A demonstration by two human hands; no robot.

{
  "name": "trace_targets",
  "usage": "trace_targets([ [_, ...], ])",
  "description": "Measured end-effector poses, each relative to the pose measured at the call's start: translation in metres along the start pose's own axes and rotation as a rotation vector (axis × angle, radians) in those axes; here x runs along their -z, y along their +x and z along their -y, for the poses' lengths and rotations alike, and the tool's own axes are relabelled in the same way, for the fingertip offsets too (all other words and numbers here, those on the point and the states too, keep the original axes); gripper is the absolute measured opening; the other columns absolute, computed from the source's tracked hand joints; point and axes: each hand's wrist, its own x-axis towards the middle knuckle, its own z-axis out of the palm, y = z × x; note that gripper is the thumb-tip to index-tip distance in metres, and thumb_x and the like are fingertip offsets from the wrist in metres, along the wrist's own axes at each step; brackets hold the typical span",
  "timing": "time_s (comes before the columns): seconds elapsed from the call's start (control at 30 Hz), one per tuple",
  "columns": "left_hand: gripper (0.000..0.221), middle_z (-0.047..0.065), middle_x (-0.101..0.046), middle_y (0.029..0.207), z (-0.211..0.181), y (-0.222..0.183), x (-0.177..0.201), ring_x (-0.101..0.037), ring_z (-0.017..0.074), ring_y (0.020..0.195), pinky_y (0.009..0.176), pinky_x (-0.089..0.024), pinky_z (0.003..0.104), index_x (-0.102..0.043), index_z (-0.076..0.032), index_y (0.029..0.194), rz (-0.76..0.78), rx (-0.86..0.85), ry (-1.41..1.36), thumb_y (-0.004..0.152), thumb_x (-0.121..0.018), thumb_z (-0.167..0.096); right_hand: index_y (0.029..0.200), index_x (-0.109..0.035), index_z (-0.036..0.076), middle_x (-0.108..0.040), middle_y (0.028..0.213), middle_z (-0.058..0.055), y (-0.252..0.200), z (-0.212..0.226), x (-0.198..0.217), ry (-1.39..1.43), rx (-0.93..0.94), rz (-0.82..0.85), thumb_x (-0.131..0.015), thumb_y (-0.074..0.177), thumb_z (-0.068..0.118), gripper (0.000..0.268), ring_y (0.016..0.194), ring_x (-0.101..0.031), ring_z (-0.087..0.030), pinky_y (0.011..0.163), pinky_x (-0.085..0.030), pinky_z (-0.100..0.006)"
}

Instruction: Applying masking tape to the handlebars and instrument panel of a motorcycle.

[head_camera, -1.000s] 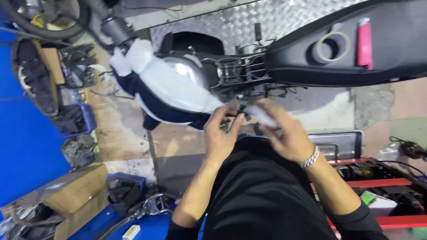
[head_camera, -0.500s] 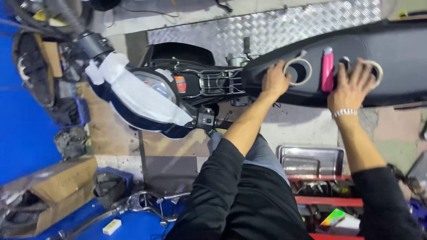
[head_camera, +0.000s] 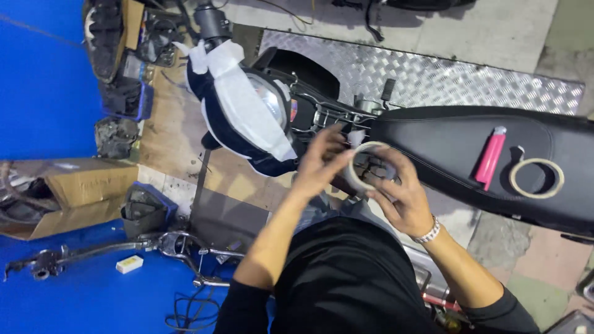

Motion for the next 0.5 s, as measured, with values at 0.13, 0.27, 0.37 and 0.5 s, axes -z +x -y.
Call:
trace_targets([
  [0.13,0.045,0.011,-0.072,0.112,-0.011,-0.020,0.051,-0.065,0.0169,0.109,0.093,-0.054,0.034,-0.071,-0.005,0.125,0.084,0.023,-0.383,0.085,-0.085,-0.020,0.091,-0.078,0.003,-0.075,0.106,-0.019,0.025,0.024,-0.010,0.518,0.020,0.045,-0.079,0.081,0.015,0.016,0.112,-0.068,-0.044,0.105,-0.047,-0.062],
  [0.27,0.029,0.007,-0.075,0.092,0.000,-0.023,0.091,-0.065,0.0115,0.093,0.086,-0.056,0.029,-0.077,-0.004,0.103,0.004,0.025,-0.296,0.079,-0.089,-0.013,0.092,-0.076,0.001,-0.076,0.097,-0.016,0.036,0.028,-0.026,0.558,0.051,0.047,-0.073,0.090,0.015,0.015,0.100,-0.072,-0.038,0.109,-0.039,-0.065],
  [0.37,0.014,0.010,-0.077,0.082,-0.029,-0.016,0.118,-0.067,0.0098,0.086,0.072,-0.054,0.028,-0.081,-0.006,0.097,-0.093,-0.092,-0.063,0.087,-0.085,-0.016,0.088,-0.076,0.001,-0.074,0.079,-0.013,0.032,0.025,-0.043,0.548,-0.035,0.063,-0.078,0.084,0.014,0.013,0.076,-0.073,-0.033,0.106,-0.043,-0.063],
  [0.5,0.010,0.005,-0.075,0.083,-0.065,0.005,0.163,-0.069,0.0143,0.078,0.071,-0.055,0.029,-0.082,-0.012,0.096,-0.104,-0.132,0.163,0.088,-0.084,-0.017,0.107,-0.064,0.010,-0.069,0.065,-0.009,0.051,0.048,-0.057,0.349,-0.537,0.138,-0.089,0.072,0.028,0.046,0.059,-0.068,-0.035,0.064,-0.052,-0.048],
])
